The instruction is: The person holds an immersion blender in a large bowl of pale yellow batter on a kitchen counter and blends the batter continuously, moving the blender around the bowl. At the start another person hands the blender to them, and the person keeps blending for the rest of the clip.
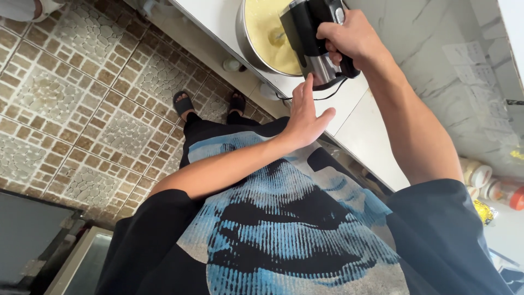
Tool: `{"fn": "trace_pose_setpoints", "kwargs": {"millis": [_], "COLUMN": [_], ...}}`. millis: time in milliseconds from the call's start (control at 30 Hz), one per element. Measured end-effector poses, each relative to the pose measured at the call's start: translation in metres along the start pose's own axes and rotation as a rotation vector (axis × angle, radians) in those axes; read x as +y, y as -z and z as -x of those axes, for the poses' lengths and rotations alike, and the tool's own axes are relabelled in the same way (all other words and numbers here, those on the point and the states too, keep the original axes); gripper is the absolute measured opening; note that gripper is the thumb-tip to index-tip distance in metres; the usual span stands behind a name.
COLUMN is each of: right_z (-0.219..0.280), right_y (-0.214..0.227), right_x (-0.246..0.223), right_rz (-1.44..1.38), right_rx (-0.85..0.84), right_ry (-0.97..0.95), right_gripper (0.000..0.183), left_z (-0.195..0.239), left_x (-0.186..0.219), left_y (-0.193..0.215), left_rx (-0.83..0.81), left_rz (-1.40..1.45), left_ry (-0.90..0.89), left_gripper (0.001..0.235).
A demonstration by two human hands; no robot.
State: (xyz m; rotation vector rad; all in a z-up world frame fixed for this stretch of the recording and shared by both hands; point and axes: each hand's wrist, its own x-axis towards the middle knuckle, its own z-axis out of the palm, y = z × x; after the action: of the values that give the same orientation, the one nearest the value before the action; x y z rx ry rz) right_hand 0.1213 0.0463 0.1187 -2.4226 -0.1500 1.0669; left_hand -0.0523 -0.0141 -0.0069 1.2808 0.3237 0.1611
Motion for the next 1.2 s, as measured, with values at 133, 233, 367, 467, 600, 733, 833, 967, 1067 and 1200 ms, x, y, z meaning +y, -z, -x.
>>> {"fn": "trace_pose_setpoints", "kwargs": {"millis": [133,233,367,467,600,733,833,967,1067,1200], "right_z": [-0.001,-0.004,-0.007,-0.011,-0.019,-0.031,-0.035,-0.043,-0.035,-0.053], "right_y": [0.007,0.013,0.021,0.025,0.029,0.033,0.031,0.028,0.022,0.02], "right_x": [0.008,0.012,0.014,0.011,0.006,0.002,-0.005,-0.01,-0.028,-0.018], "right_rz": [-0.007,0.002,-0.019,-0.027,-0.028,-0.045,-0.054,-0.035,0.019,0.111], "right_rx": [0.022,0.049,0.073,0.076,0.072,0.054,0.039,0.007,-0.012,-0.07], "right_ry": [-0.019,-0.022,-0.011,0.005,0.012,0.015,0.049,0.101,0.112,0.099], "right_gripper": [0.009,0.011,0.012,0.012,0.014,0.015,0.012,0.015,0.016,0.011], "left_z": [-0.003,-0.008,-0.018,-0.026,-0.037,-0.046,-0.052,-0.055,-0.056,-0.051], "left_x": [0.005,0.006,0.011,0.007,0.006,0.001,0.006,0.007,0.005,0.001], "left_y": [-0.004,-0.009,-0.011,-0.015,-0.017,-0.018,-0.013,-0.011,-0.014,-0.021], "left_rx": [-0.02,-0.038,-0.033,-0.017,0.018,0.081,0.066,0.11,0.141,0.202], "left_rz": [0.018,0.042,0.025,0.019,0.032,0.01,0.013,0.034,0.035,0.05], "left_ry": [0.028,0.044,0.065,0.063,0.056,0.001,0.043,0.035,0.029,-0.003], "left_gripper": [0.101,0.101,0.1,0.099,0.097,0.095,0.095,0.095,0.096,0.096]}}
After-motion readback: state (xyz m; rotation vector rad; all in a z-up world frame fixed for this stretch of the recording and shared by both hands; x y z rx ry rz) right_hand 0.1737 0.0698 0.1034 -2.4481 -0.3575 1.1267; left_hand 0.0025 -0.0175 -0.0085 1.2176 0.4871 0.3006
